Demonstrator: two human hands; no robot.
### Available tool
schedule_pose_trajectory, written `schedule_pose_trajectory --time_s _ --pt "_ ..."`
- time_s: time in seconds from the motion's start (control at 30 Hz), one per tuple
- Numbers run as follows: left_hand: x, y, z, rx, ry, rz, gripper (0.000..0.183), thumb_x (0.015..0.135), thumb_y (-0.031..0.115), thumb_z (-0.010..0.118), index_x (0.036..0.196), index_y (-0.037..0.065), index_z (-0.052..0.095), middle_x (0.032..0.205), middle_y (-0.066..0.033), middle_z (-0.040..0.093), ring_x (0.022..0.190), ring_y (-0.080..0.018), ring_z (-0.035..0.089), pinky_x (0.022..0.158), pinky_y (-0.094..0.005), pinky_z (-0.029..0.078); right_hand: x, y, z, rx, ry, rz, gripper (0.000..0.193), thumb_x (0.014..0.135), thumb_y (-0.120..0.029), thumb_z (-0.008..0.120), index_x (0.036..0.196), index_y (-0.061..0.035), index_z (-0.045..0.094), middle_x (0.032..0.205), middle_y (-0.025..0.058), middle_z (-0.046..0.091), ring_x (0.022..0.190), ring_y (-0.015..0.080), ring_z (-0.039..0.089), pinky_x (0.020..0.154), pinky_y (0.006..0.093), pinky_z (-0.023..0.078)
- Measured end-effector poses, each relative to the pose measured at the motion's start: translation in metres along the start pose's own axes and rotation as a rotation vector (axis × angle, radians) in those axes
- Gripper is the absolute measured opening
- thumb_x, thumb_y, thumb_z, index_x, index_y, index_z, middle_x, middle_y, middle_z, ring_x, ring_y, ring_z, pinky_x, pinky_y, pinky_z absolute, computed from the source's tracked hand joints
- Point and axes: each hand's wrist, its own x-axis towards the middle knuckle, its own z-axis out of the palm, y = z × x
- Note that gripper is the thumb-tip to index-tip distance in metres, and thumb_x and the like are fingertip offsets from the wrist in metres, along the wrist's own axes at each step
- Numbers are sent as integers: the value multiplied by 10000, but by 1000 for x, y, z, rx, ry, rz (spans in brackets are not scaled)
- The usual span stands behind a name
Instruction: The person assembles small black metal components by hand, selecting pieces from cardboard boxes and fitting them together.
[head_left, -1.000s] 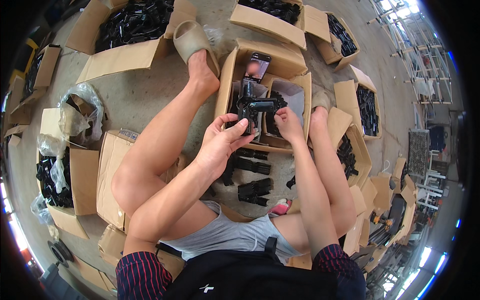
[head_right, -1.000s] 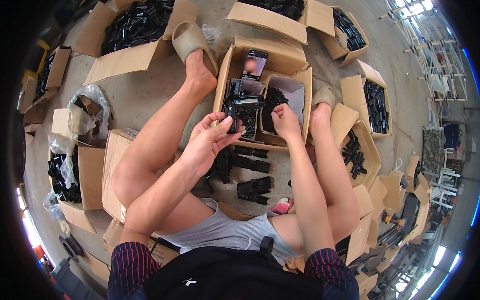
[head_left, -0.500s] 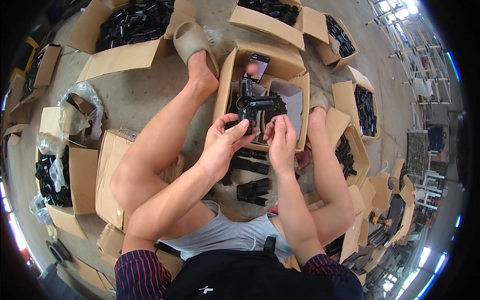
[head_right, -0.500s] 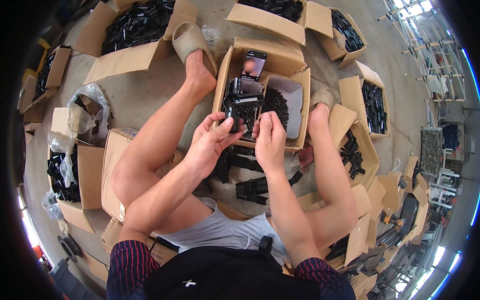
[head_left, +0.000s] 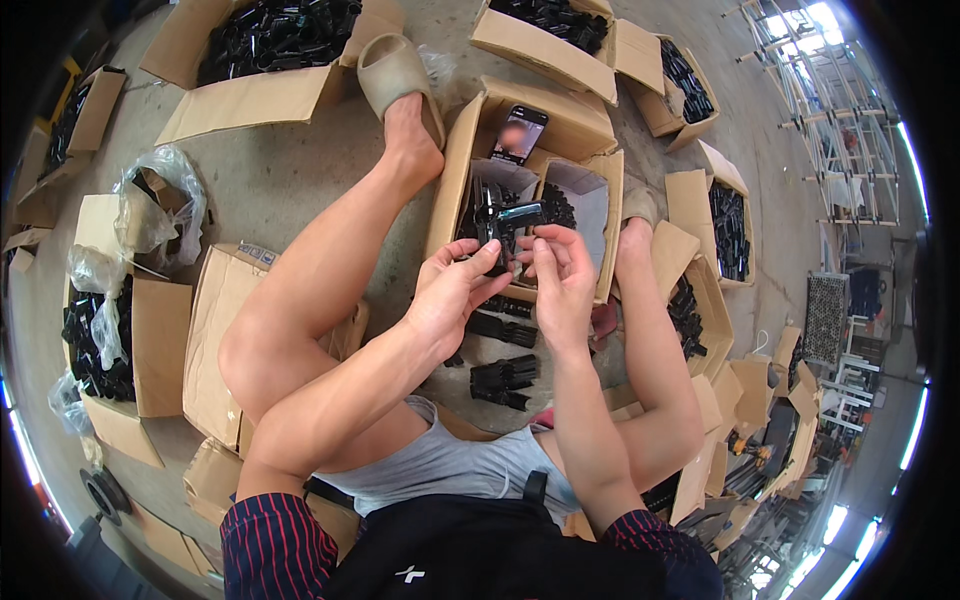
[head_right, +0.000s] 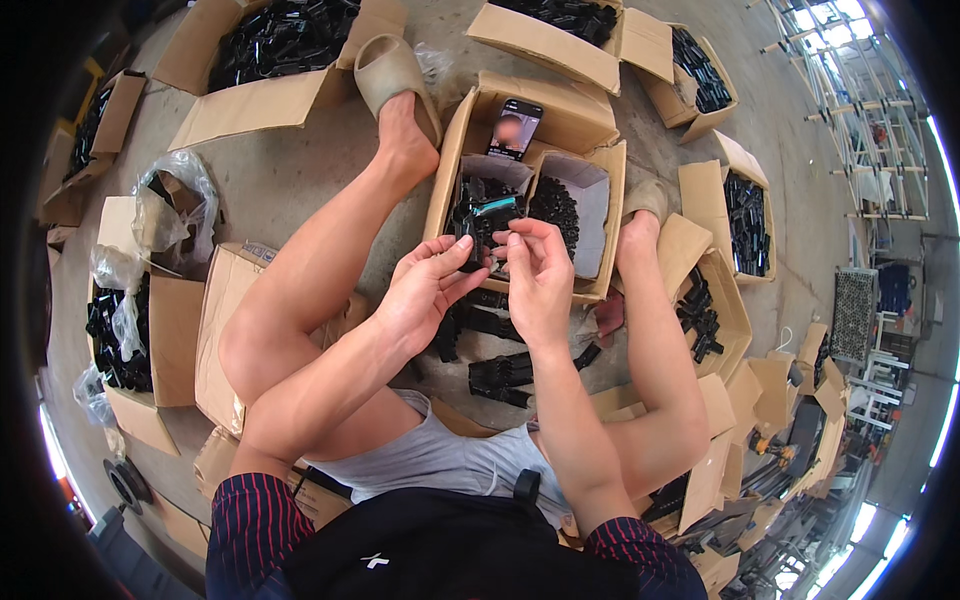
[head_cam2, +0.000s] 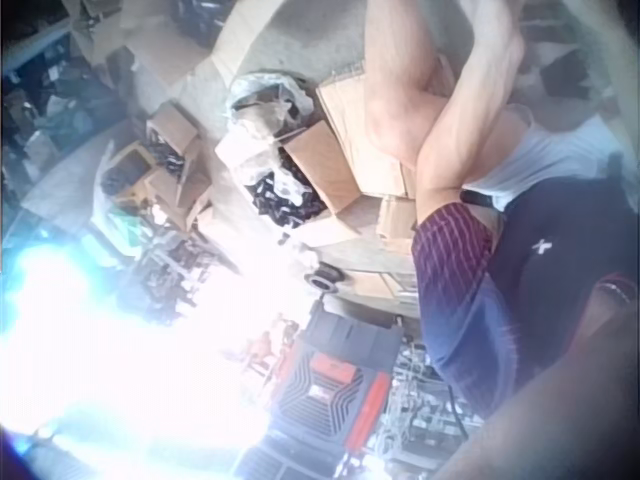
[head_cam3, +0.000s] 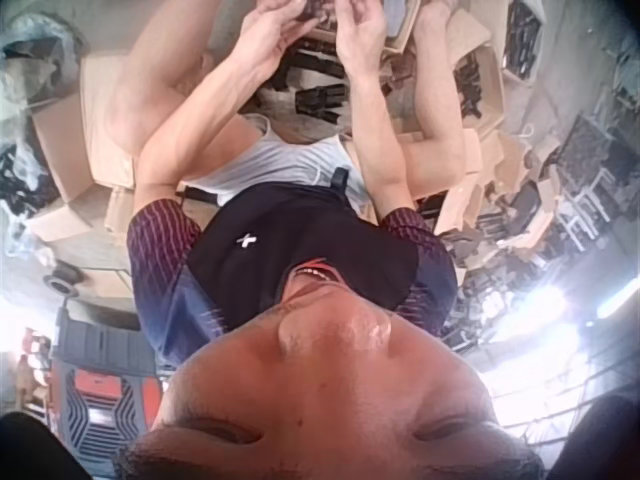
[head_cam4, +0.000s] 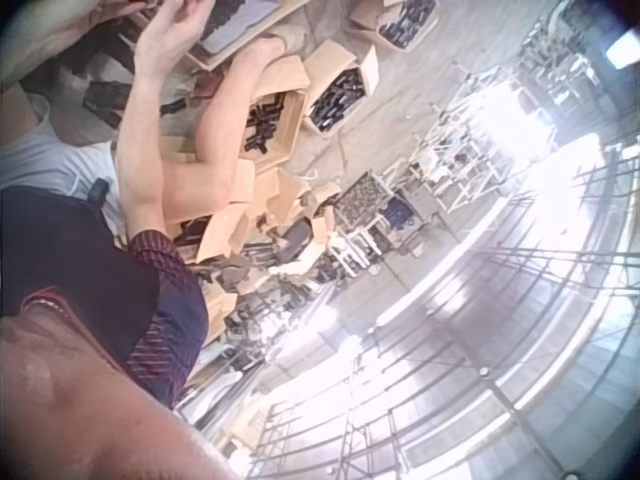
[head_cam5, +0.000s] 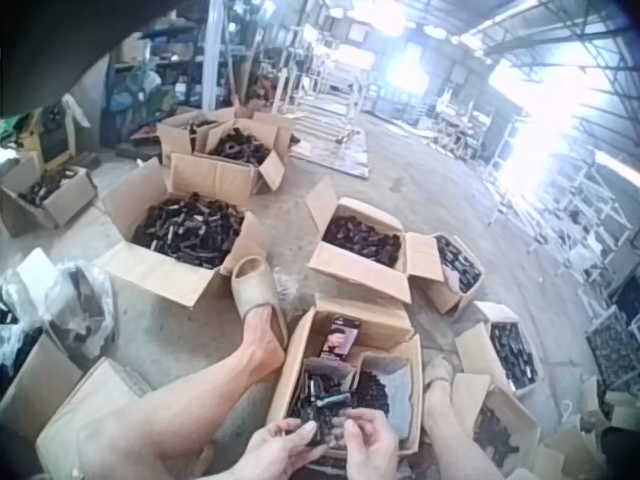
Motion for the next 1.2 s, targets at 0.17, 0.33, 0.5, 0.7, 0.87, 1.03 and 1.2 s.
schedule_pose_trajectory --time_s 0.17,0.33,0.5,0.7,0.87,1.03,1.2 --pt "-4 0 7 57 -8 58 352 963 141 686 1190 26 444 1109 -114 653 1005 -178 689 935 -302 585 -2 4 -1 23 61 22 172 1018 -115 591 1142 4 601 993 96 713 856 99 644 717 227 488" --pt "-6 -4 7 91 -52 158 377 960 118 685 1206 18 418 1073 -132 687 994 -183 697 943 -327 578 -5 -2 -2 -19 89 17 165 993 -88 630 1119 16 607 1018 113 718 870 107 651 787 235 507" --pt "-5 -9 8 101 -88 232 404 955 100 688 1223 25 395 1081 -144 703 1006 -185 698 960 -346 567 -13 -15 4 88 180 -2 160 975 -70 653 1103 25 632 1045 113 720 905 110 657 827 240 515" --pt "-5 -16 9 138 -127 273 407 954 87 688 1227 36 390 1106 -133 708 1006 -170 696 957 -348 567 -14 -9 9 126 204 53 198 937 -104 727 1071 35 684 982 62 714 860 84 629 791 219 500" --pt "-4 -19 9 131 -148 308 385 947 46 686 1213 39 407 1093 -128 713 977 -144 692 906 -310 583 -13 -6 13 185 233 136 204 919 -114 754 1051 35 711 948 42 713 832 76 617 768 214 493" --pt "-7 -16 11 121 -143 382 372 944 12 677 1204 33 412 1078 -137 714 936 -127 685 856 -279 585 -13 -4 18 230 230 113 203 922 -123 753 1046 33 712 946 40 710 830 74 614 763 211 487" --pt "-6 -20 9 139 -162 410 368 943 -8 667 1203 28 409 1068 -143 716 923 -115 677 824 -265 578 -15 -6 19 138 280 65 189 926 -126 750 1018 34 709 911 29 701 822 66 600 750 209 477"
